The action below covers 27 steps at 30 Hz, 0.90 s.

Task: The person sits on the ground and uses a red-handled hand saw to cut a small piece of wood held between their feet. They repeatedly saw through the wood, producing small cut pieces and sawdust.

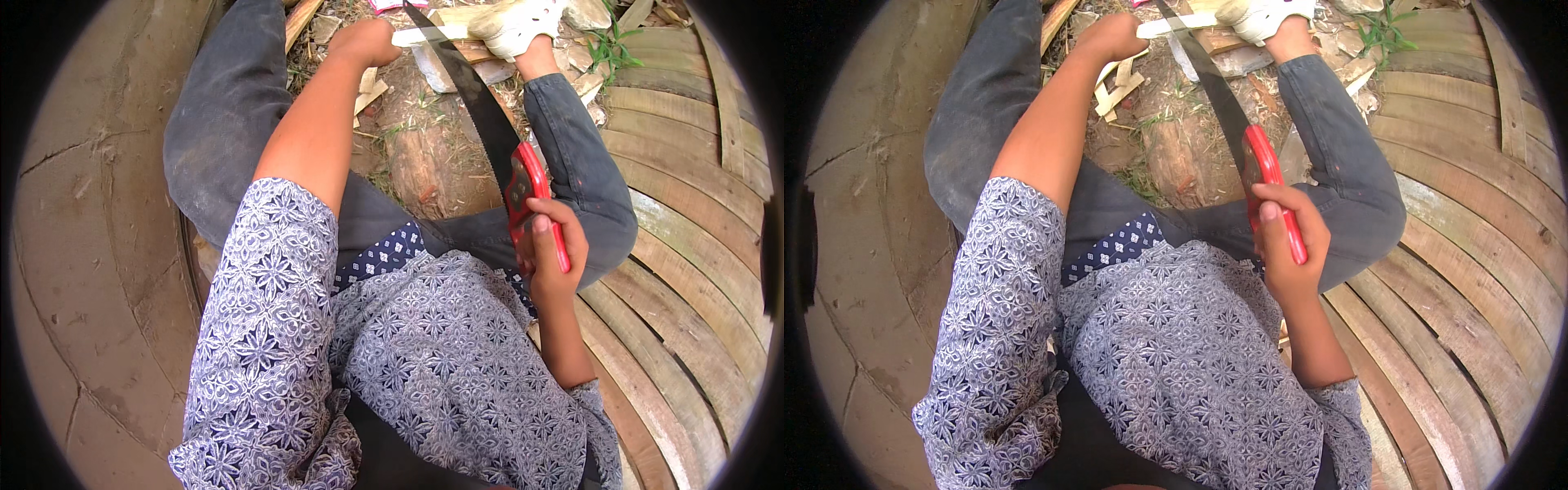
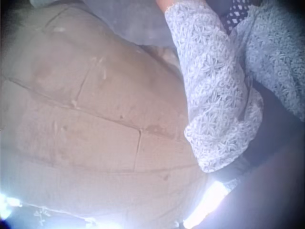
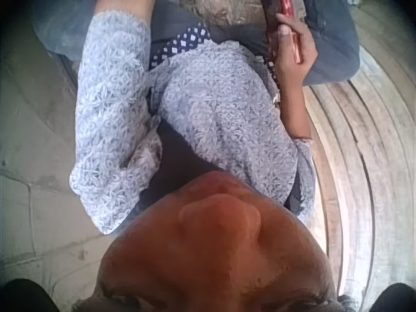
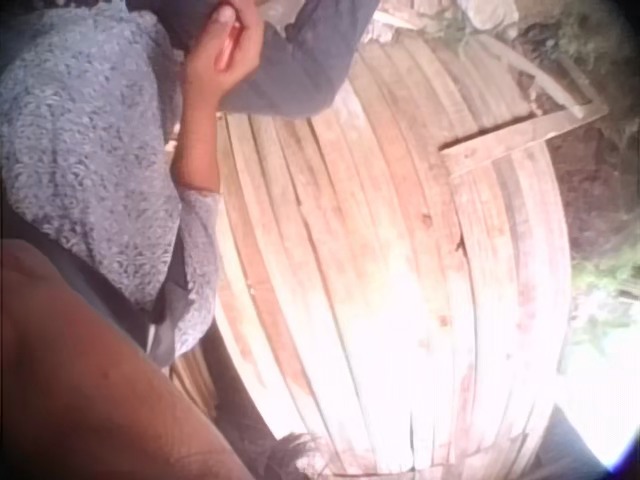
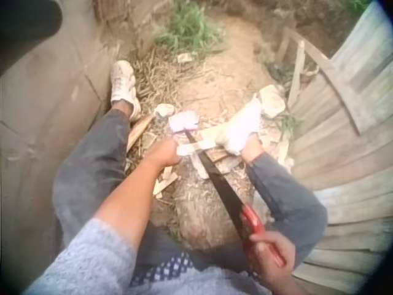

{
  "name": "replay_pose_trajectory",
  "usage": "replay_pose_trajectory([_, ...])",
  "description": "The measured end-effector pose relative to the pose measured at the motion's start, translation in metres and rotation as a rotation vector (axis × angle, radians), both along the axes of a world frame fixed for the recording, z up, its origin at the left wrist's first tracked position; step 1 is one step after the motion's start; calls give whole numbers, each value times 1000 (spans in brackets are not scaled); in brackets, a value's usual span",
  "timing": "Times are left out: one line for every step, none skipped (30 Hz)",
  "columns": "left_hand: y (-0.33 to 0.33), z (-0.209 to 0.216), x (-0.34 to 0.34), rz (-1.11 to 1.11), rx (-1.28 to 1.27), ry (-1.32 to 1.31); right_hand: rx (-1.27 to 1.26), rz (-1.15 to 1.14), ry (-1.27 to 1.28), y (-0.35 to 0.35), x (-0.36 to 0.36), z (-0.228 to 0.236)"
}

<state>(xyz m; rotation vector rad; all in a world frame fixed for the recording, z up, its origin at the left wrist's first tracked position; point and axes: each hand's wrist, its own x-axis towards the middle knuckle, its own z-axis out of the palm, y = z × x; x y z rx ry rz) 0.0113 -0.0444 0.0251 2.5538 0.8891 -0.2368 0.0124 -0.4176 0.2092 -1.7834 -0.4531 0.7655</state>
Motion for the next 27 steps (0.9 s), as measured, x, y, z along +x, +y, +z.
replay_pose_trajectory([-1,5,2,-6,9,11,3,-25,-107,17,1,-8])
replay_pose_trajectory([2,6,5,-5,41,20,6,-52,-214,49,8,-24])
replay_pose_trajectory([3,7,6,-9,63,27,67,29,-367,83,20,-40])
replay_pose_trajectory([6,7,8,-15,91,30,132,32,-319,111,25,-44])
replay_pose_trajectory([19,4,8,-32,112,60,177,38,-272,119,33,-50])
replay_pose_trajectory([31,3,11,-33,115,81,221,44,-225,123,38,-57])
replay_pose_trajectory([29,0,12,-54,93,106,221,39,-187,116,36,-61])
replay_pose_trajectory([25,1,14,-51,66,95,226,31,-154,111,37,-65])
replay_pose_trajectory([17,1,12,-49,40,84,216,28,-136,100,35,-67])
replay_pose_trajectory([11,0,8,-25,69,16,213,22,-109,91,32,-75])
replay_pose_trajectory([11,-2,7,-31,48,12,212,19,-88,82,30,-83])
replay_pose_trajectory([12,-4,7,-38,27,7,220,9,-65,73,28,-95])
replay_pose_trajectory([13,-6,9,-42,7,5,229,1,-40,65,27,-108])
replay_pose_trajectory([12,-7,10,-45,10,6,223,-11,20,60,23,-114])
replay_pose_trajectory([10,-7,13,-51,12,7,211,-7,-37,55,22,-116])
replay_pose_trajectory([10,-8,13,-54,16,14,200,-1,-89,56,18,-109])
replay_pose_trajectory([10,-9,10,-48,23,21,160,1,-121,52,10,-93])
replay_pose_trajectory([10,-10,9,-43,29,28,121,9,-151,51,5,-79])
replay_pose_trajectory([12,-9,8,-37,41,26,55,8,-113,42,-3,-57])
replay_pose_trajectory([14,-8,7,-46,33,36,-12,10,-80,30,-9,-34])
replay_pose_trajectory([13,-6,5,-38,21,31,-81,11,-45,20,-12,-18])
replay_pose_trajectory([12,-5,4,-32,9,29,-69,3,-40,13,-13,-9])
replay_pose_trajectory([13,-4,2,-23,-3,28,-58,-2,-35,7,-12,-3])
replay_pose_trajectory([13,-8,1,-22,31,13,-45,8,-90,15,-9,-7])
replay_pose_trajectory([13,-12,2,-28,63,-5,-36,10,-149,23,-7,-10])
replay_pose_trajectory([11,-15,5,-38,93,-27,-30,20,-273,52,1,-25])
replay_pose_trajectory([13,-12,5,-41,83,0,83,42,-344,93,17,-42])
